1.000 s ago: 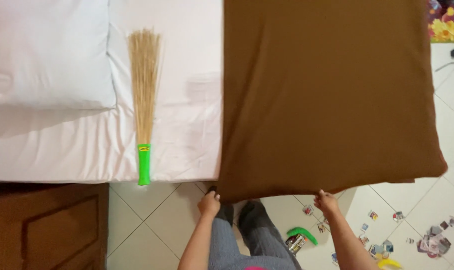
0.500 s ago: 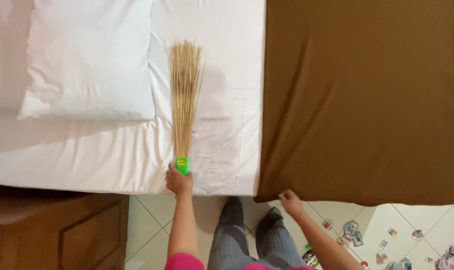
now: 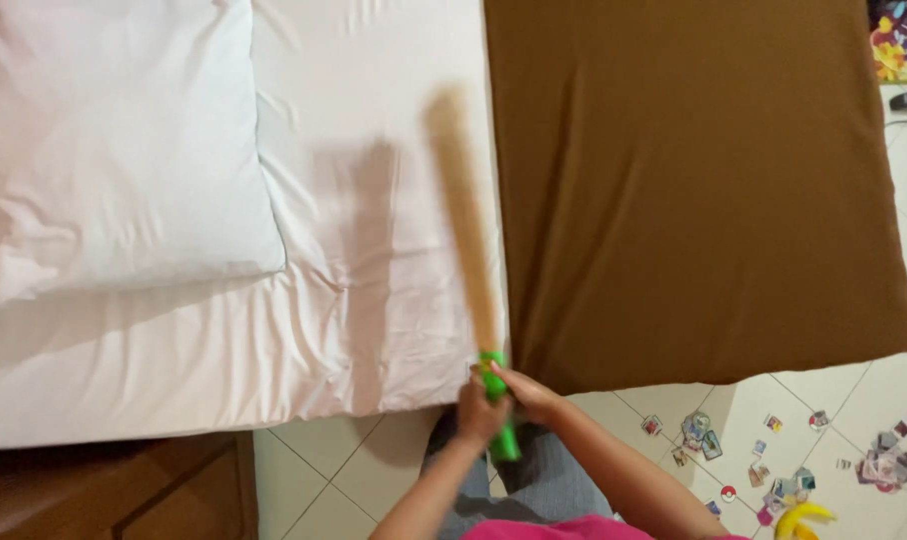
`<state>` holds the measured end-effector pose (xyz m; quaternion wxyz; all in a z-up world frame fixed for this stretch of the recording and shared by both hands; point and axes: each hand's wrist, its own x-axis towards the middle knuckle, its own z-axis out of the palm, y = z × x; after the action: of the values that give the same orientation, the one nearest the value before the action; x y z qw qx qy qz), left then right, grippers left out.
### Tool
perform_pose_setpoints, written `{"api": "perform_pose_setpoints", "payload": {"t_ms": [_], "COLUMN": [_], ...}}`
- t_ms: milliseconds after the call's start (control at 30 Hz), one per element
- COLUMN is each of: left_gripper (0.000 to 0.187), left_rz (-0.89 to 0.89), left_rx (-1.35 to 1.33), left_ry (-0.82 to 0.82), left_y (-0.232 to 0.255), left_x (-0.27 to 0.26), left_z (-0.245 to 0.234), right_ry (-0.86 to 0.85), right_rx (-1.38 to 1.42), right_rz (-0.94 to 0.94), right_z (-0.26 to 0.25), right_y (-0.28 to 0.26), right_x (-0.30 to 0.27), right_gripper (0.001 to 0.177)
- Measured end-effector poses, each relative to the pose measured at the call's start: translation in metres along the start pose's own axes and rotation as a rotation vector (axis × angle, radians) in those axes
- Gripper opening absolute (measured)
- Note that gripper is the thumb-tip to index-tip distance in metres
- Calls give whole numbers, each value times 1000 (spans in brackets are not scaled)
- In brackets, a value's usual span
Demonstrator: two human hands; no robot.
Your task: The recorder fits a pillow into a pillowcase, sweeps the mattress with a broom, and folds a blanket on a bed.
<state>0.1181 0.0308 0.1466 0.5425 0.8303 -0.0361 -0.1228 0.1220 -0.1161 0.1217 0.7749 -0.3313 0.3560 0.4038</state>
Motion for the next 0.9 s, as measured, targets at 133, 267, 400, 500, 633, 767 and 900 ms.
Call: {"api": "perform_pose_setpoints", "payload": {"t_ms": [133, 267, 400, 500, 633, 767, 900], "left_gripper": [56, 39, 23, 24, 28, 31, 41], "left_rz": [343, 189, -1, -222, -251, -452, -460], "left_rx": [107, 265, 240, 193, 169, 173, 209], "left_ry": [-89, -483, -322, -186, -91, -103, -141], "left_y": [61, 68, -33, -102, -129, -93, -70], "left_x": [15, 68, 135, 190, 231, 266, 313], "left_z": [-9, -9, 24, 45, 58, 66, 90], "right_ry": [-53, 358, 704, 863, 983, 1016, 1115], "right_rx": [-366, -91, 21, -8, -155, -215, -418], "right_rz": [-337, -505, -571, -605, -525, -513, -475], "right_z": [11, -60, -109, -120, -99, -132, -144], "right_y": [-42, -46, -31, -18, -18, 3, -12], "right_x": [-74, -103, -125, -140, -157, -142, -150], "right_gripper": [48, 27, 18, 24, 22, 30, 36]}}
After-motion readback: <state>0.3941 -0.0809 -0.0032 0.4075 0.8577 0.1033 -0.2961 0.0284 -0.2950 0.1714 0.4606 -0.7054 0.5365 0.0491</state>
